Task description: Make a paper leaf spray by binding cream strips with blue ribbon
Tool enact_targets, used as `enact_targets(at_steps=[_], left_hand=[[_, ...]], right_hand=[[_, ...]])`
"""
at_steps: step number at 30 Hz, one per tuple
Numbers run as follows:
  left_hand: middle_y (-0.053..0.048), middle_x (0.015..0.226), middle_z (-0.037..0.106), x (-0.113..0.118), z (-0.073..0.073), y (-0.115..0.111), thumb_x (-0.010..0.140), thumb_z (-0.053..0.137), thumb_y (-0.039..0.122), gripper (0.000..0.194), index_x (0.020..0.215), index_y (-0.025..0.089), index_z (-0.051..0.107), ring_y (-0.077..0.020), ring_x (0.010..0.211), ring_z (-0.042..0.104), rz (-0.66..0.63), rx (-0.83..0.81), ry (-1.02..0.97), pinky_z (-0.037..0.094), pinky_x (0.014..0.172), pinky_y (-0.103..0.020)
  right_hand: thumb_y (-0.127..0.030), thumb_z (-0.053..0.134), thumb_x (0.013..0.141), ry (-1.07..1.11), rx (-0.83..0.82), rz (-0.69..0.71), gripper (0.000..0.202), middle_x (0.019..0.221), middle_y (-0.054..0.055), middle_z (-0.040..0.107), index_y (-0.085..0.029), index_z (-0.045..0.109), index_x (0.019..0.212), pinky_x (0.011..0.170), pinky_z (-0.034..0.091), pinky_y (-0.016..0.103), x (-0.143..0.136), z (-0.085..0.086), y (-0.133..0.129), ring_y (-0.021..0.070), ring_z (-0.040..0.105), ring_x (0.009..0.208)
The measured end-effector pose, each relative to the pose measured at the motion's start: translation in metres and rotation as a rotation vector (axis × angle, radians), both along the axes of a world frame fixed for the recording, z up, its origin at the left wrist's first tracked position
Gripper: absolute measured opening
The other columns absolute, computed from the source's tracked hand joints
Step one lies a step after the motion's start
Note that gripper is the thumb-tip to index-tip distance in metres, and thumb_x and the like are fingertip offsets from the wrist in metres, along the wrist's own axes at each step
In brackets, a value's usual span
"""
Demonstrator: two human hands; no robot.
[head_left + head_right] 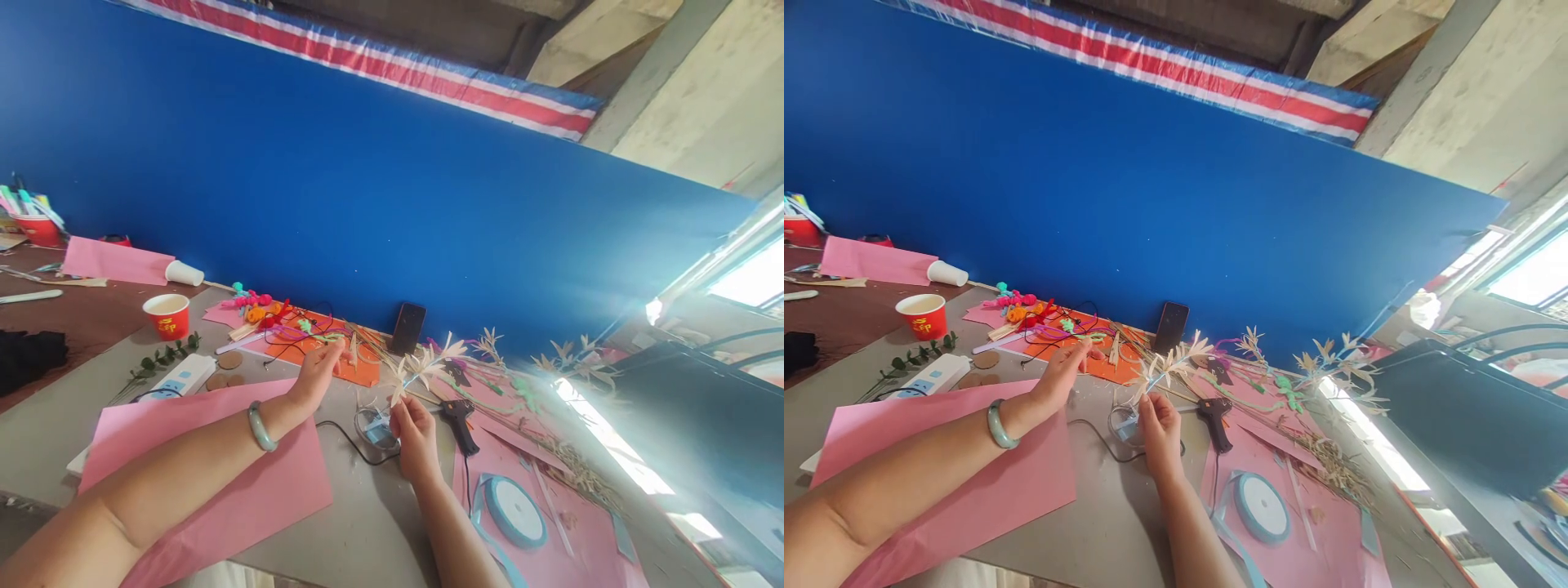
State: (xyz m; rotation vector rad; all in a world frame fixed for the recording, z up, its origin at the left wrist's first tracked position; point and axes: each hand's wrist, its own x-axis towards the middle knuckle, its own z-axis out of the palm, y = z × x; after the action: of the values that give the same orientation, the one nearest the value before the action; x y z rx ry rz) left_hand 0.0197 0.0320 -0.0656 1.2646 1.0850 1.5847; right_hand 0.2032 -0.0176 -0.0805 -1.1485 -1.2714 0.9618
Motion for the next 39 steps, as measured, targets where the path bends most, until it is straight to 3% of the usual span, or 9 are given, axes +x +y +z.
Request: enact_targets(at_steps=[3, 6, 10, 15, 21, 27, 31, 35, 39], left_hand=[[-0.004, 0.084, 0.066, 0.002, 0.001, -0.002, 0.072, 0.068, 0.04, 0.023, 0.075, 0.017, 0.066, -0.017, 0.081, 0.059, -0.054, 0.021, 0.001, 0.045, 0.08, -0.029], [-0.006, 0.099, 0.064, 0.006, 0.006, -0.011, 0.066, 0.075, 0.031, 0.048, 0.11, 0.018, 0.061, -0.0156, 0.085, 0.059, -0.195, 0.041, -0.006, 0.045, 0.084, -0.031], [-0.008, 0.093, 0.068, 0.007, 0.013, -0.022, 0.071, 0.072, 0.036, 0.035, 0.098, 0.014, 0.068, -0.0174, 0.086, 0.06, -0.368, 0.065, 0.117, 0.046, 0.084, -0.03], [-0.008, 0.091, 0.07, 0.008, 0.015, -0.025, 0.074, 0.069, 0.034, 0.023, 0.087, 0.015, 0.072, -0.0183, 0.084, 0.062, -0.341, 0.116, 0.193, 0.046, 0.08, -0.029], [-0.006, 0.074, 0.069, 0.009, 0.016, -0.024, 0.078, 0.064, 0.036, 0.025, 0.078, 0.012, 0.072, -0.0146, 0.07, 0.059, -0.4, 0.005, 0.065, 0.044, 0.073, -0.027], [-0.008, 0.075, 0.068, 0.012, 0.014, -0.024, 0.077, 0.064, 0.038, 0.03, 0.072, 0.01, 0.07, -0.0121, 0.063, 0.056, -0.56, -0.187, -0.185, 0.045, 0.07, -0.027], [-0.007, 0.075, 0.066, 0.011, 0.016, -0.024, 0.076, 0.063, 0.045, 0.036, 0.076, 0.009, 0.069, -0.0096, 0.056, 0.054, -0.56, -0.282, -0.181, 0.045, 0.063, -0.026], [-0.007, 0.081, 0.065, 0.005, 0.021, -0.026, 0.074, 0.064, 0.051, 0.044, 0.091, 0.011, 0.069, -0.0095, 0.057, 0.052, -0.55, -0.167, 0.025, 0.04, 0.054, -0.022], [-0.006, 0.095, 0.063, 0.001, 0.024, -0.026, 0.058, 0.08, 0.039, 0.047, 0.098, 0.016, 0.07, -0.0105, 0.068, 0.05, -0.509, 0.064, 0.267, 0.037, 0.057, -0.02]], right_hand=[[-0.051, 0.06, 0.078, 0.025, -0.024, 0.041, 0.034, 0.047, -0.007, 0.039, -0.018, 0.057, 0.069, 0.044, 0.023, 0.022, 0.002, -0.006, 0.003, 0.0083, 0.03, 0.043], [-0.052, 0.06, 0.077, 0.028, -0.056, 0.087, 0.035, 0.045, -0.007, 0.039, -0.018, 0.057, 0.068, 0.043, 0.021, 0.021, 0.003, -0.011, 0.005, 0.0076, 0.028, 0.041], [-0.052, 0.063, 0.075, -0.001, -0.082, 0.141, 0.037, 0.044, -0.007, 0.039, -0.019, 0.053, 0.062, 0.043, 0.021, 0.021, 0.001, -0.01, 0.004, 0.0073, 0.027, 0.041], [-0.049, 0.063, 0.076, -0.026, -0.094, 0.203, 0.038, 0.045, -0.006, 0.04, -0.018, 0.05, 0.059, 0.044, 0.022, 0.021, -0.001, -0.007, 0.001, 0.0073, 0.028, 0.043], [-0.051, 0.06, 0.077, -0.041, -0.108, 0.269, 0.036, 0.045, -0.007, 0.039, -0.018, 0.051, 0.064, 0.045, 0.022, 0.022, 0.0, -0.01, 0.0, 0.0077, 0.028, 0.044], [-0.05, 0.06, 0.077, -0.034, -0.114, 0.336, 0.035, 0.046, -0.007, 0.038, -0.018, 0.051, 0.068, 0.045, 0.02, 0.022, 0.0, -0.008, 0.0, 0.0074, 0.027, 0.044], [-0.049, 0.06, 0.078, -0.039, -0.106, 0.317, 0.034, 0.046, -0.007, 0.037, -0.018, 0.05, 0.067, 0.045, 0.02, 0.022, -0.001, -0.008, 0.0, 0.0075, 0.027, 0.045], [-0.049, 0.059, 0.078, -0.056, -0.101, 0.274, 0.035, 0.046, -0.007, 0.036, -0.018, 0.049, 0.066, 0.045, 0.02, 0.022, -0.001, -0.009, 0.001, 0.0073, 0.027, 0.044], [-0.049, 0.059, 0.079, -0.088, -0.077, 0.282, 0.033, 0.049, -0.006, 0.039, -0.018, 0.05, 0.067, 0.045, 0.022, 0.022, 0.0, -0.013, 0.002, 0.008, 0.03, 0.046]])
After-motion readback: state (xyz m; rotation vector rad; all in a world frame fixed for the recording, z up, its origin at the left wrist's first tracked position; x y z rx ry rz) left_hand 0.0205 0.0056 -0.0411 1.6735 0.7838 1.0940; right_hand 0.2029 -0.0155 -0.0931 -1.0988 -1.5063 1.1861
